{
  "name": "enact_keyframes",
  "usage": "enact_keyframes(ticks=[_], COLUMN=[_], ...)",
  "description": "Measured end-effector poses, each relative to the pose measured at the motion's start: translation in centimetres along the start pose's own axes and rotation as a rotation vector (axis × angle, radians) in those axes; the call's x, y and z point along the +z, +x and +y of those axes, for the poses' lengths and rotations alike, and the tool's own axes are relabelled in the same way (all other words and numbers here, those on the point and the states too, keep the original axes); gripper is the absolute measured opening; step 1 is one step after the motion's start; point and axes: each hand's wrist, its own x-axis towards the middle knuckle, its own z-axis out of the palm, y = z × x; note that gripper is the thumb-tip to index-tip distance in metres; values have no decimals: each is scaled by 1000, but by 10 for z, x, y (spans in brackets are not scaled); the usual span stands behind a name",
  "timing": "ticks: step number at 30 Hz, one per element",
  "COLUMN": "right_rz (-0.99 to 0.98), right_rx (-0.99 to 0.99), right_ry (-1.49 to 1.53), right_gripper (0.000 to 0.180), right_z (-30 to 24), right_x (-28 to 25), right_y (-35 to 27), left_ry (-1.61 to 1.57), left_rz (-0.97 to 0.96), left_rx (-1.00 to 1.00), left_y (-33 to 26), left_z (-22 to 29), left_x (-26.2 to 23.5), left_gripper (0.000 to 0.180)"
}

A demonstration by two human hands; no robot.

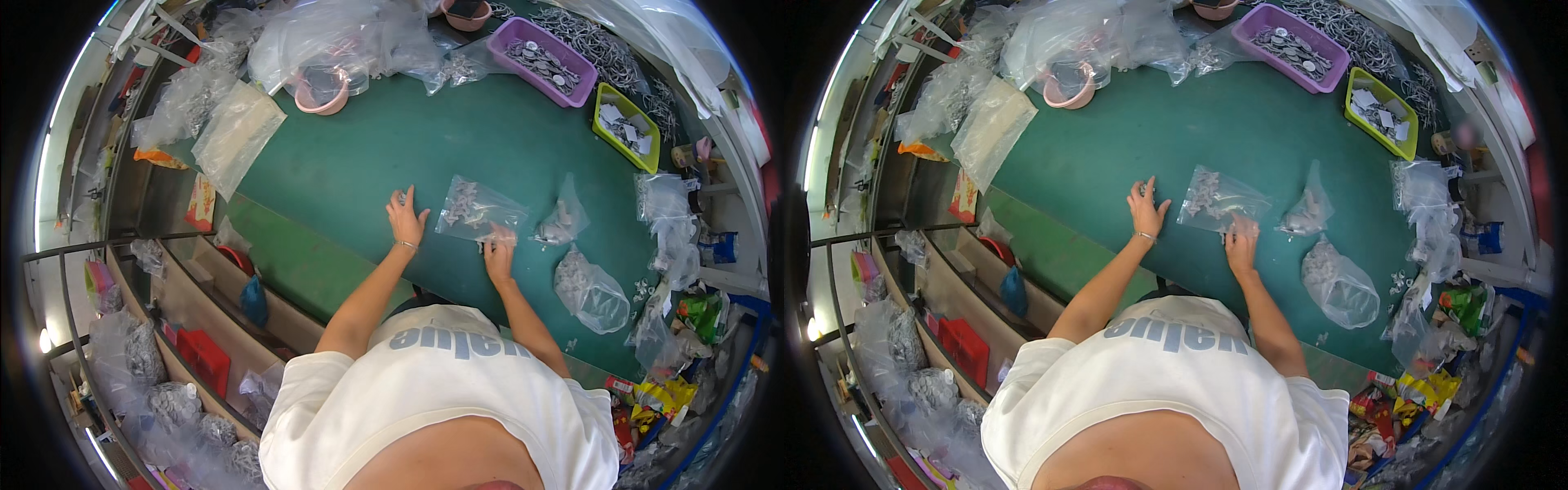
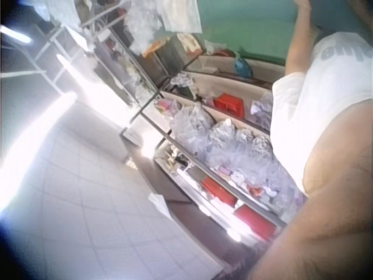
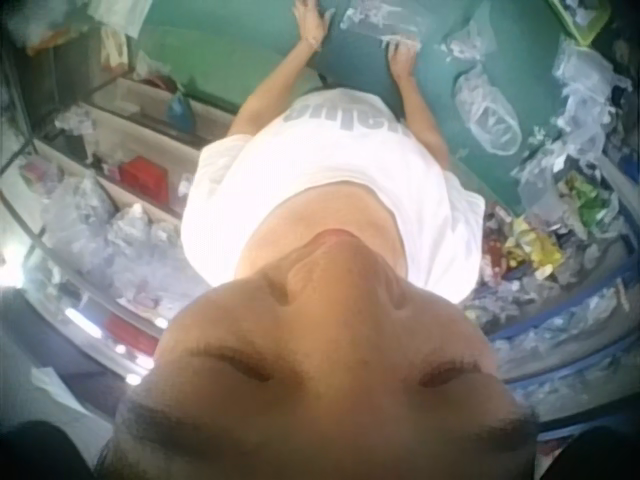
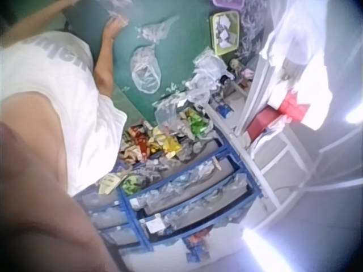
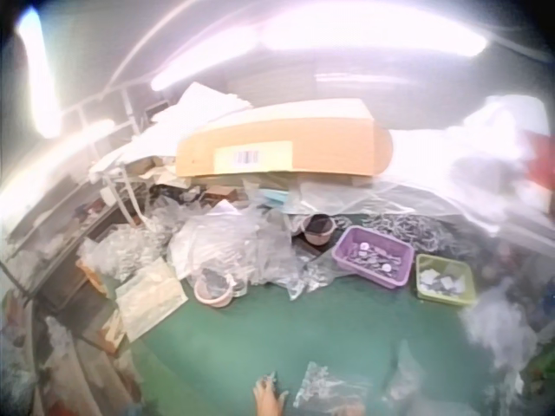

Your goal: The person sorts small metal parts by hand on a green table, places them into plastic bags, and carries the filled bags to a storage rack where they are placed on shelves near other packaged items.

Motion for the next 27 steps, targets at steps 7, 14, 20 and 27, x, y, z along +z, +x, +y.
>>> enact_keyframes(ticks=[7, 14, 20, 27], right_rz=[-74, -244, 104, 482], right_rx=[-20, -29, 2, 1052], right_ry=[-19, -115, 4, 1129], right_gripper=[39, 42, 19, 13], right_z=[-13, -20, -5, 21], right_x=[8, 2, 0, -16], right_y=[22, 15, -2, -29], left_ry=[142, -503, -1421, -1305], left_rz=[63, 86, -496, -805], left_rx=[74, -209, -869, -656], left_y=[10, -9, -59, -83], left_z=[-28, -46, -2, 68], left_x=[18, 17, -18, -22], left_gripper=[33, 19, 16, 15])
